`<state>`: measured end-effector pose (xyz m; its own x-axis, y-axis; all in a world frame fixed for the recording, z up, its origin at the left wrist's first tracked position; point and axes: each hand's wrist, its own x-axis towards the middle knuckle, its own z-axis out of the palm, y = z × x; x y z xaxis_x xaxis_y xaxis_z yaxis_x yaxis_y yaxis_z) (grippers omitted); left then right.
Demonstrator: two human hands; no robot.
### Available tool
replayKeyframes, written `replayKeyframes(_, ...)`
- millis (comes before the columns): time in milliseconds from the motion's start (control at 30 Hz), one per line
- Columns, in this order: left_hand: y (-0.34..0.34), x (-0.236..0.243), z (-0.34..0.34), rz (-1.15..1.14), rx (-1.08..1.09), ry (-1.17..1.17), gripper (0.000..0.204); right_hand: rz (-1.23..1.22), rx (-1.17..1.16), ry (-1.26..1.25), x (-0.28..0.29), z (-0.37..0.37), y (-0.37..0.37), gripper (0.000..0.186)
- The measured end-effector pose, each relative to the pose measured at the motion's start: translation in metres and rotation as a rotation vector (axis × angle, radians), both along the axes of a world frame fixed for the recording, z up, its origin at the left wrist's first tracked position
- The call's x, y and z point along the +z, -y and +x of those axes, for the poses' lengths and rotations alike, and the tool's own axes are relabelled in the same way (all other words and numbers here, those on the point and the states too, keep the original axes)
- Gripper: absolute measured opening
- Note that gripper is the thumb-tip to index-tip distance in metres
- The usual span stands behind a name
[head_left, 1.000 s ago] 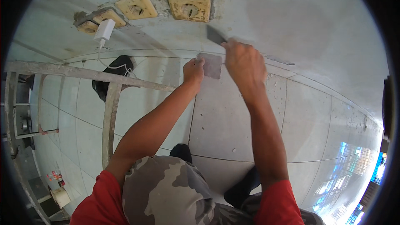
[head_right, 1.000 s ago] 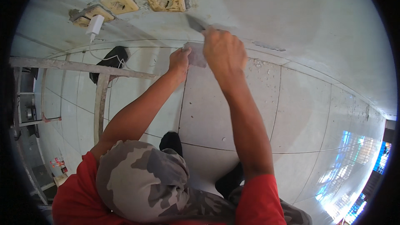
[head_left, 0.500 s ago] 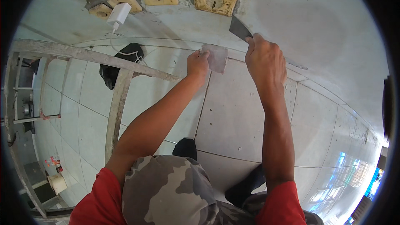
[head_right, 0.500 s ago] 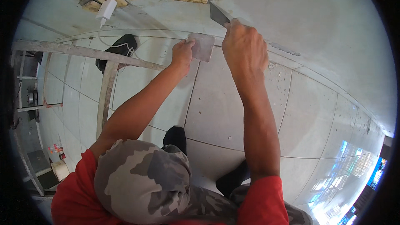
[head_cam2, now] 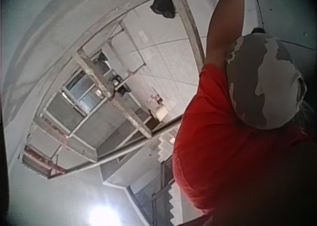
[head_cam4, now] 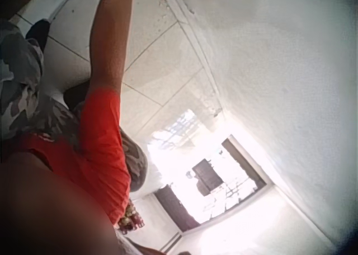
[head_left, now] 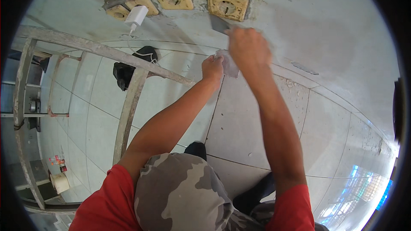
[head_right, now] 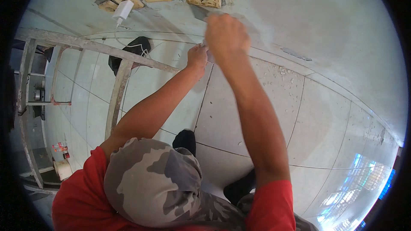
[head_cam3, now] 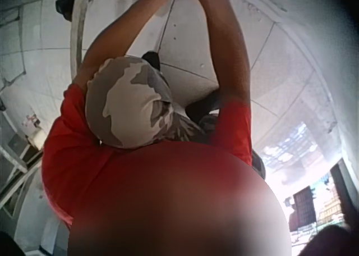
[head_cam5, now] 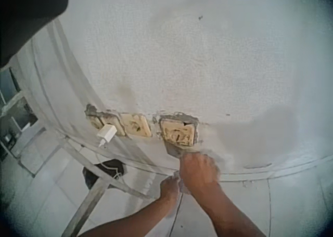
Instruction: Repairing and preparing a wall surface near electrical outlets using a scraper and sanding block.
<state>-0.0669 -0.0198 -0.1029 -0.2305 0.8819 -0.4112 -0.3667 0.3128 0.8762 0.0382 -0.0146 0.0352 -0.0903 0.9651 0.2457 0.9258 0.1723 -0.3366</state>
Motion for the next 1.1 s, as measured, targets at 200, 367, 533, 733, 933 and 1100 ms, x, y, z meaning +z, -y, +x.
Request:
replayKeyframes(200, 0.007, 0.013, -0.016, 0.035, -0.094, -0.016, 0.013, -0.017, -0.004, -0.138, -0.005, -0.04, 0.007, 0.03)
replayKeyframes(367, 0.002, 0.003, -0.017, 0.0, 0.016, -0.021, 0.013, -0.039, -0.092, -0.206, 0.011, -0.037, 0.013, 0.027)
replayKeyframes(533, 0.001, 0.004, -0.009, -0.017, 0.035, 0.02, 0.012, -0.02, -0.077, -0.205, 0.005, -0.033, 0.017, 0.027)
replayKeyframes(733, -0.008, -0.004, -0.02, 0.029, -0.01, -0.014, 0.011, -0.041, -0.11, -0.187, 0.018, -0.038, 0.016, 0.027)
replayKeyframes(933, -0.006, 0.006, -0.019, 0.043, -0.012, 0.05, 0.01, -0.018, -0.148, -0.166, 0.013, -0.037, 0.015, 0.027)
replayKeyframes(1100, -0.018, 0.008, -0.026, -0.016, 0.058, -0.009, 0.009, -0.06, -0.089, -0.173, 0.026, -0.025, 0.026, 0.027)
